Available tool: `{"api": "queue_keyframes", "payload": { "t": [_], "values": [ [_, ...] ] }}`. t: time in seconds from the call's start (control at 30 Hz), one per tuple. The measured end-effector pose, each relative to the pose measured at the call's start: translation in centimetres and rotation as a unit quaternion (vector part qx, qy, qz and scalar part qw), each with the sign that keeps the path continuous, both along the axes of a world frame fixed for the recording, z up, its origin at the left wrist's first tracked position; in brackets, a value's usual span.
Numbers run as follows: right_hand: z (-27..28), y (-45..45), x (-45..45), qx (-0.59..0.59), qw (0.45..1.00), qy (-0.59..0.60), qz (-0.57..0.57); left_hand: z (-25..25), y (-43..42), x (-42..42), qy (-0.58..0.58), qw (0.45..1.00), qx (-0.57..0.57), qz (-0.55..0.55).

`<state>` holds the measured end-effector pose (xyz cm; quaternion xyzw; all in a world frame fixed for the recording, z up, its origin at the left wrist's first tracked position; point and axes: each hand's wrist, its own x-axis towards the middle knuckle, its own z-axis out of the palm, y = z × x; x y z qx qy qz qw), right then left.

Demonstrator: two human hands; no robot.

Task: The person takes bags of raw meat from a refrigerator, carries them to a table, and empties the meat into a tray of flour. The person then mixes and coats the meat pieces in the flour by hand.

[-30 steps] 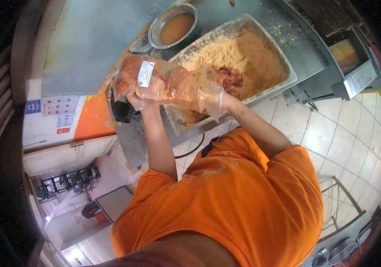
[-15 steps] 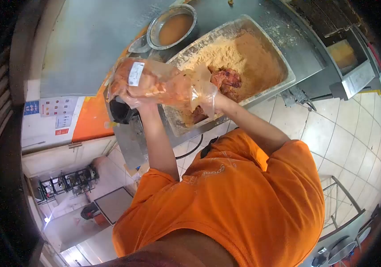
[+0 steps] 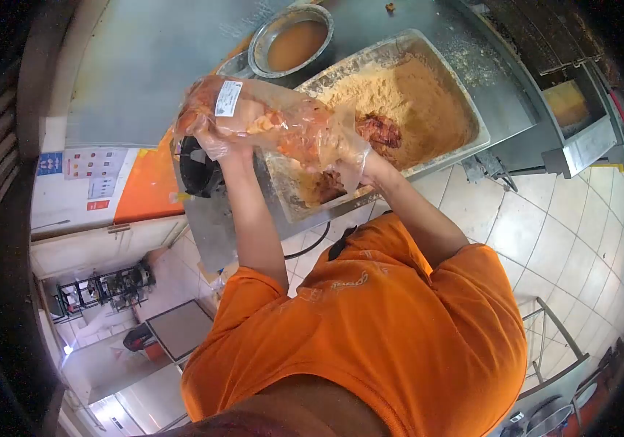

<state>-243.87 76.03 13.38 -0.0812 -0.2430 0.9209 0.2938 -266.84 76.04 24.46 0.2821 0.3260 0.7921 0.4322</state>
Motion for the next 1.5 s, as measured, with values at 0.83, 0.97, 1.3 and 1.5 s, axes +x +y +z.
{"api": "queue_keyframes", "payload": {
  "t": [0.83,0.97,1.3,1.5],
  "values": [
    [2.8,1.2,1.8,0.361,0.808,-0.379,-0.27,1.0,0.9,1.3,0.072,0.997,-0.005,0.038],
    [0.5,1.5,2.3,0.007,0.99,-0.083,-0.111,0.9,0.3,2.1,0.062,0.998,0.023,-0.012],
    [-2.9,0.3,0.6,-0.108,0.989,0.053,-0.09,2.1,0.4,3.5,-0.006,0.998,0.013,0.055],
    [3.7,0.0,0.1,-0.092,0.99,-0.004,-0.109,2.5,0.6,2.0,-0.017,0.99,-0.022,0.14]
  ]
}}
